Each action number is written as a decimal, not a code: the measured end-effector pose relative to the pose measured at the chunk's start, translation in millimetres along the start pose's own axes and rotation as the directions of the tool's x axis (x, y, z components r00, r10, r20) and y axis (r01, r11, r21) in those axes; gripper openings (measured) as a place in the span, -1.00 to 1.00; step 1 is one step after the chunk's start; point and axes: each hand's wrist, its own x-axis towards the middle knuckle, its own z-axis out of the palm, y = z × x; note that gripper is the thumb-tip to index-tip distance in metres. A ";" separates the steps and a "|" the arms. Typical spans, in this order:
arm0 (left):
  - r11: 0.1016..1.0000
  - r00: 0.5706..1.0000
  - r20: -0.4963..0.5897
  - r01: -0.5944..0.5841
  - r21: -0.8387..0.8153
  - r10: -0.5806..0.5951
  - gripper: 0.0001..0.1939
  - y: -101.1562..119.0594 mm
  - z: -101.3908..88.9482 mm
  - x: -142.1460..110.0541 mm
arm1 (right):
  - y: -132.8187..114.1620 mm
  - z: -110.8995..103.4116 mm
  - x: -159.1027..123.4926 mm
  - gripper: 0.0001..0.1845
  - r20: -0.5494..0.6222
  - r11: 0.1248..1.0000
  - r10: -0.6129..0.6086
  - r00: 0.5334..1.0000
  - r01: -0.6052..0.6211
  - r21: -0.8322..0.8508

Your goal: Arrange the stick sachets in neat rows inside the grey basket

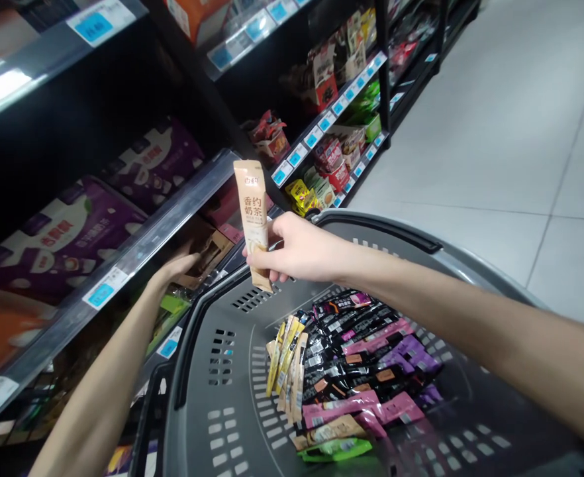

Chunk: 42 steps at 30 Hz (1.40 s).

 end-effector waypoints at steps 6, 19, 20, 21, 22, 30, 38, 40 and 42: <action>0.995 0.996 -0.041 0.079 0.055 -0.077 -0.61 2.1 12.3 -2.4 | 0.3 1.5 -0.6 -0.86 -0.004 1.000 0.006 1.000 -0.006 0.015; 0.987 0.989 -0.148 -0.034 -0.159 0.010 -0.62 51.9 -11.2 -63.9 | 24.2 13.6 1.4 -0.86 0.029 0.996 0.091 0.995 -0.092 0.022; 0.974 0.984 -0.166 -0.091 -0.208 0.057 -0.63 60.0 -14.1 -81.9 | 27.6 15.0 1.4 -0.83 0.027 0.994 0.106 0.994 -0.107 0.029; 0.954 0.982 -0.162 -0.139 -0.265 0.098 -0.64 68.7 -14.8 -100.2 | 31.0 16.6 1.2 -0.79 0.020 0.991 0.127 0.992 -0.127 0.038; 0.926 0.980 -0.141 -0.183 -0.331 0.143 -0.63 77.8 -13.1 -118.0 | 34.3 18.3 0.9 -0.73 0.015 0.988 0.150 0.989 -0.151 0.046; 0.159 0.847 0.234 0.179 -0.971 0.477 -0.66 126.1 34.8 -178.3 | 42.7 26.9 -13.3 -0.61 0.062 0.960 0.280 0.958 -0.281 0.005; 0.221 0.856 0.196 0.099 -0.970 0.478 -0.51 115.4 53.1 -173.9 | 47.3 31.5 -19.8 -0.60 -0.025 0.945 0.323 0.946 -0.323 -0.043; 0.227 0.856 0.171 0.065 -0.972 0.488 -0.48 116.3 53.0 -175.4 | 47.9 31.4 -20.2 -0.61 -0.023 0.949 0.312 0.950 -0.312 -0.050; 0.246 0.857 0.148 0.025 -0.969 0.493 -0.47 117.5 53.0 -176.4 | 47.6 30.8 -20.1 -0.63 -0.009 0.949 0.308 0.952 -0.307 -0.072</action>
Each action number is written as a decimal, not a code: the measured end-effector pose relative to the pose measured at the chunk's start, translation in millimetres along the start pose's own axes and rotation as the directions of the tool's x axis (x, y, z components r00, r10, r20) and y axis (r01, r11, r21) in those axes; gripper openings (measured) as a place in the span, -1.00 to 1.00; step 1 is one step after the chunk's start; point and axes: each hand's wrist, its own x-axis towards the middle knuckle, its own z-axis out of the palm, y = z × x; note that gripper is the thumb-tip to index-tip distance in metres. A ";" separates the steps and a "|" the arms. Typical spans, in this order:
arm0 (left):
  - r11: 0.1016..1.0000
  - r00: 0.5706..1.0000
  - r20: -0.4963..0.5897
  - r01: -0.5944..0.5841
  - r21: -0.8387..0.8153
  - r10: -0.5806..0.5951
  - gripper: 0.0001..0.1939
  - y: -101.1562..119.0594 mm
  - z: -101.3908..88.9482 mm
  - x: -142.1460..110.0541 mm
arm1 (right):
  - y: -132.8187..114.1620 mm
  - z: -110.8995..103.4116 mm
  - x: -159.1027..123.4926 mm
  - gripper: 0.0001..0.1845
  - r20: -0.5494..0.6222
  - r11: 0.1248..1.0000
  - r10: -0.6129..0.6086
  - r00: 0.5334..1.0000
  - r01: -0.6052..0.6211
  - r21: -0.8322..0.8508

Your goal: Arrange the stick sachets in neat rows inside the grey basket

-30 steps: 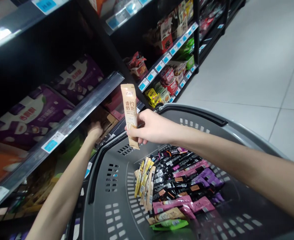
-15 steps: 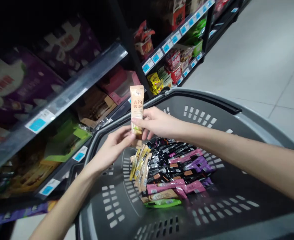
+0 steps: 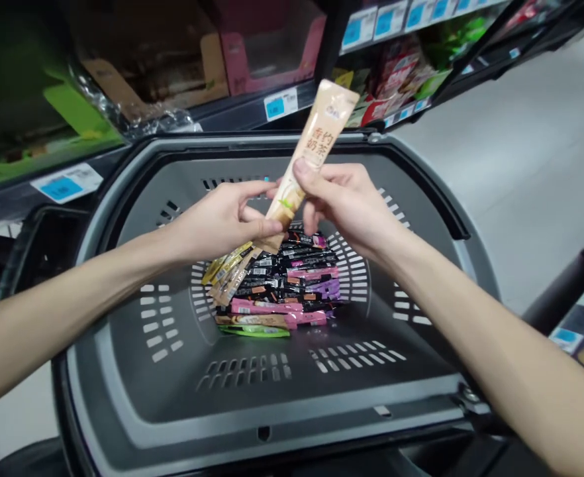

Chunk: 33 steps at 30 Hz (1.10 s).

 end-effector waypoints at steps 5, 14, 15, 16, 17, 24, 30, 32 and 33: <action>0.997 0.997 -0.020 -0.077 0.008 0.077 -0.40 -4.3 1.7 1.5 | 0.0 -1.5 0.9 -0.64 -0.011 0.998 0.022 1.000 -0.023 -0.054; 0.994 0.984 -0.141 -0.109 0.025 0.111 -0.58 -6.8 2.6 6.5 | 2.3 1.4 2.0 -0.56 -0.032 0.998 0.038 0.999 -0.039 -0.047; 0.993 0.983 -0.139 -0.116 0.028 0.119 -0.58 -7.0 2.0 6.5 | 2.3 0.9 2.2 -0.54 -0.037 0.998 0.047 0.998 -0.049 -0.048; 0.992 0.983 -0.133 -0.124 0.031 0.127 -0.58 -7.2 1.5 6.3 | 2.4 0.2 2.4 -0.53 -0.044 0.997 0.054 0.998 -0.056 -0.048; 0.991 0.983 -0.126 -0.133 0.032 0.136 -0.58 -7.4 1.2 6.1 | 2.5 -0.7 2.6 -0.52 -0.047 0.997 0.055 0.997 -0.057 -0.046; 0.990 0.985 -0.103 -0.131 0.055 0.136 -0.66 -7.6 2.5 4.0 | 2.8 -2.8 3.4 -0.58 -0.031 0.998 0.065 0.997 -0.064 0.009; 0.997 0.983 -0.169 -0.065 0.031 0.070 -0.83 -8.9 1.4 7.4 | -0.4 4.6 -0.7 -0.79 -0.001 0.997 0.073 0.997 -0.073 0.037; 1.000 0.987 -0.162 -0.018 0.014 0.020 -0.92 -7.8 0.9 9.3 | 0.3 6.4 -1.7 -0.63 -0.001 0.997 0.072 0.997 -0.072 0.039; 1.000 0.988 -0.154 -0.004 0.006 0.005 -0.96 -6.8 0.8 9.7 | 0.9 7.0 -1.9 -0.59 -0.009 0.997 0.068 0.998 -0.067 0.045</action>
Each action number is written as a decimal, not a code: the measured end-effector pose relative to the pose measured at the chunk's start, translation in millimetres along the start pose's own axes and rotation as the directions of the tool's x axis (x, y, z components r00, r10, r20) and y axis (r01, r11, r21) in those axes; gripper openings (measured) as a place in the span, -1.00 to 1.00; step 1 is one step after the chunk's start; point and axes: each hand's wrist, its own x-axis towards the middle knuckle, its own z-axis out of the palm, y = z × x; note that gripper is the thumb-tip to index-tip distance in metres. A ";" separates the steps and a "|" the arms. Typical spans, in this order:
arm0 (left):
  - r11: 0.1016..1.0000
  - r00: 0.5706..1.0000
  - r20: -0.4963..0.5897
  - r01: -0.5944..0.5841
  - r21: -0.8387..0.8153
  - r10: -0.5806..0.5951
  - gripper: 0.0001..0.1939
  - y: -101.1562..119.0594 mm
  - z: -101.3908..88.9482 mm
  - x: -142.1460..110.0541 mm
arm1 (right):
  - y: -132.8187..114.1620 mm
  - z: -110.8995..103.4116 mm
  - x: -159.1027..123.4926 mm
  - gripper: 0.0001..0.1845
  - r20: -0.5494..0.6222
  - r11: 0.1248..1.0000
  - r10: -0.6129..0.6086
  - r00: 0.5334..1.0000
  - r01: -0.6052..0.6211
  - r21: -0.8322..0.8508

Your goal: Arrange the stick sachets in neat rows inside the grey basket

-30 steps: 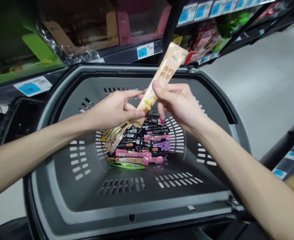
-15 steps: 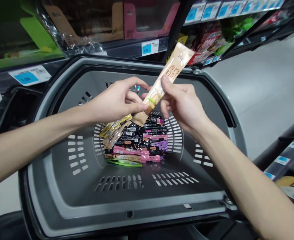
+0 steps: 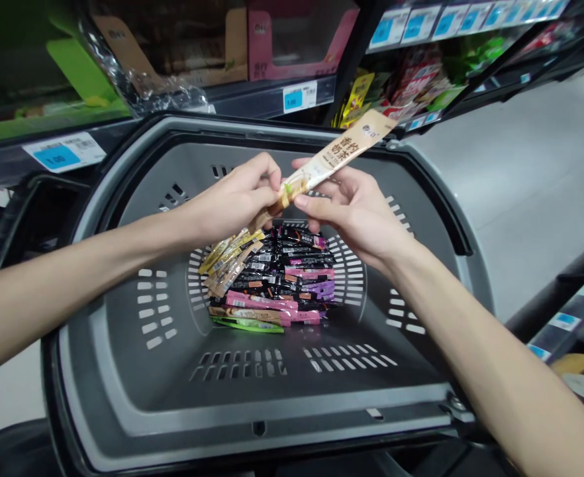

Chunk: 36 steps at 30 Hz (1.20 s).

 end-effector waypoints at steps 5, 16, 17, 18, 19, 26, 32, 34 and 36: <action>0.995 0.998 0.033 -0.063 0.080 0.060 -0.85 4.6 -0.4 -4.3 | 1.1 0.2 0.3 -0.54 -0.021 0.998 -0.020 1.000 0.022 0.053; 0.952 0.987 0.007 -0.157 0.261 0.161 -0.77 1.6 -2.9 -6.1 | 3.6 -0.5 1.4 -0.58 -0.039 0.999 -0.044 0.998 0.043 -0.021; 0.955 0.988 0.013 -0.153 0.255 0.155 -0.77 0.8 -2.6 -5.9 | 4.2 -0.9 1.5 -0.59 -0.048 0.998 -0.054 0.997 0.052 -0.039; 0.956 0.988 0.018 -0.156 0.247 0.156 -0.76 0.0 -2.3 -5.7 | 4.8 -1.4 1.7 -0.60 -0.060 0.996 -0.064 0.996 0.060 -0.058; 0.956 0.986 0.020 -0.166 0.242 0.166 -0.75 -0.7 -2.0 -5.6 | 5.4 -2.0 1.8 -0.63 -0.074 0.995 -0.075 0.994 0.069 -0.078; 0.967 0.971 0.148 -0.208 0.145 0.186 -0.86 -0.1 -1.3 -5.6 | 7.3 -4.4 3.0 -0.72 -0.103 0.967 -0.147 0.984 0.121 -0.225; 0.990 0.979 0.169 -0.124 0.067 0.111 -0.93 1.0 -0.2 -5.1 | 5.8 -3.3 -0.3 -0.70 -0.063 0.951 -0.145 0.987 0.121 -0.283; 0.990 0.980 0.172 -0.118 0.073 0.104 -0.90 1.6 0.1 -5.1 | 5.0 -3.0 -1.1 -0.70 -0.048 0.952 -0.129 0.990 0.110 -0.286; 0.990 0.979 0.172 -0.119 0.072 0.106 -0.87 1.8 0.2 -5.2 | 4.6 -2.8 -1.3 -0.71 -0.042 0.952 -0.126 0.991 0.109 -0.288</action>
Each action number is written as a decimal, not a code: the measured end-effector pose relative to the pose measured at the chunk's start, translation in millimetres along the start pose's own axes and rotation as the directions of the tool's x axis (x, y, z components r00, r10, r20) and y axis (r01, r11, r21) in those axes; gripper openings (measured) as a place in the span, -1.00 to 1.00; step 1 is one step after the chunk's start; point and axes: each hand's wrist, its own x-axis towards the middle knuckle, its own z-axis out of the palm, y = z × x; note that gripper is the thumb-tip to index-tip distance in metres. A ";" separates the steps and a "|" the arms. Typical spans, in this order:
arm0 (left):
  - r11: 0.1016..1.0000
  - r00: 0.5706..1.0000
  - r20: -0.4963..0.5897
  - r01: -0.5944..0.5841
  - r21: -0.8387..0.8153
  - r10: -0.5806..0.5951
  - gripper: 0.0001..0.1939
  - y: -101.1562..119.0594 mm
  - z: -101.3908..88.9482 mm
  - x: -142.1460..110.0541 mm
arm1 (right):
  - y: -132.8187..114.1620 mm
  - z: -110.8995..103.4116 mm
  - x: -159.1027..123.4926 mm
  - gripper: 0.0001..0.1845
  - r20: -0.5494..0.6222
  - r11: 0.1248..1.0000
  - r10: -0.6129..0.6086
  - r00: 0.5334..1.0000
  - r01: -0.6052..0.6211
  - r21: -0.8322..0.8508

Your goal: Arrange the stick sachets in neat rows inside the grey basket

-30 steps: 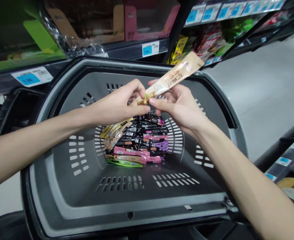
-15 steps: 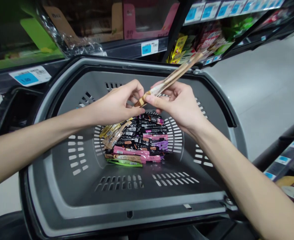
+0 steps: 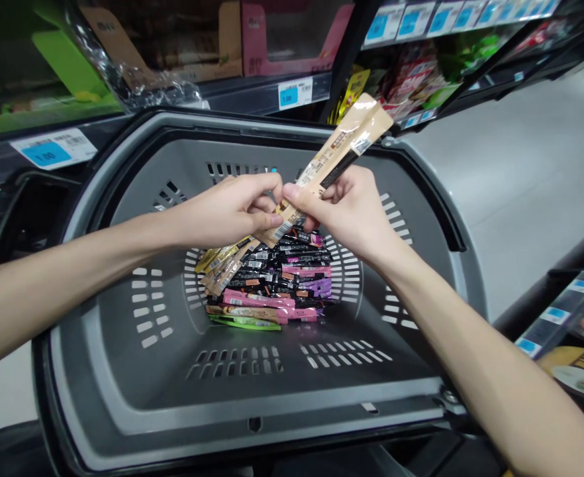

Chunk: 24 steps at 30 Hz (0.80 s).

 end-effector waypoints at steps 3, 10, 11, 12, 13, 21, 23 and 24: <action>1.000 1.000 0.004 -0.002 -0.018 0.002 -0.87 -0.9 -0.3 -0.2 | -0.5 0.3 0.4 -0.74 0.010 1.000 0.008 1.000 -0.008 -0.005; 1.000 1.000 -0.018 0.011 0.002 -0.011 -0.90 -3.1 -1.9 1.2 | -3.7 -6.5 -0.4 -0.52 0.212 0.968 0.056 0.976 -0.105 0.227; 1.000 0.999 -0.032 0.009 0.026 -0.008 -0.91 -3.1 -1.8 1.5 | -3.9 -8.1 -0.4 -0.52 0.247 0.961 0.055 0.967 -0.119 0.250; 0.999 0.999 -0.044 0.003 0.046 -0.001 -0.91 -3.2 -1.7 1.7 | -4.0 -9.4 -0.2 -0.54 0.265 0.955 0.057 0.963 -0.129 0.267; 0.998 0.999 -0.054 -0.006 0.057 0.009 -0.91 -3.4 -1.4 1.8 | -4.0 -10.4 0.1 -0.56 0.263 0.952 0.060 0.963 -0.135 0.276; 0.998 0.997 -0.059 -0.051 0.047 0.054 -0.73 -1.1 0.1 0.1 | -1.9 -10.4 3.2 -0.61 0.189 0.946 0.120 0.975 -0.170 0.275; 0.992 0.996 -0.059 -0.057 0.114 0.064 -0.68 0.7 -0.2 -0.9 | -1.9 -9.5 3.1 -0.64 0.213 0.943 0.117 0.970 -0.176 0.283; 0.987 0.996 -0.046 -0.067 0.144 0.074 -0.69 1.5 -0.5 -1.2 | -2.0 -9.0 2.9 -0.68 0.215 0.945 0.109 0.970 -0.169 0.279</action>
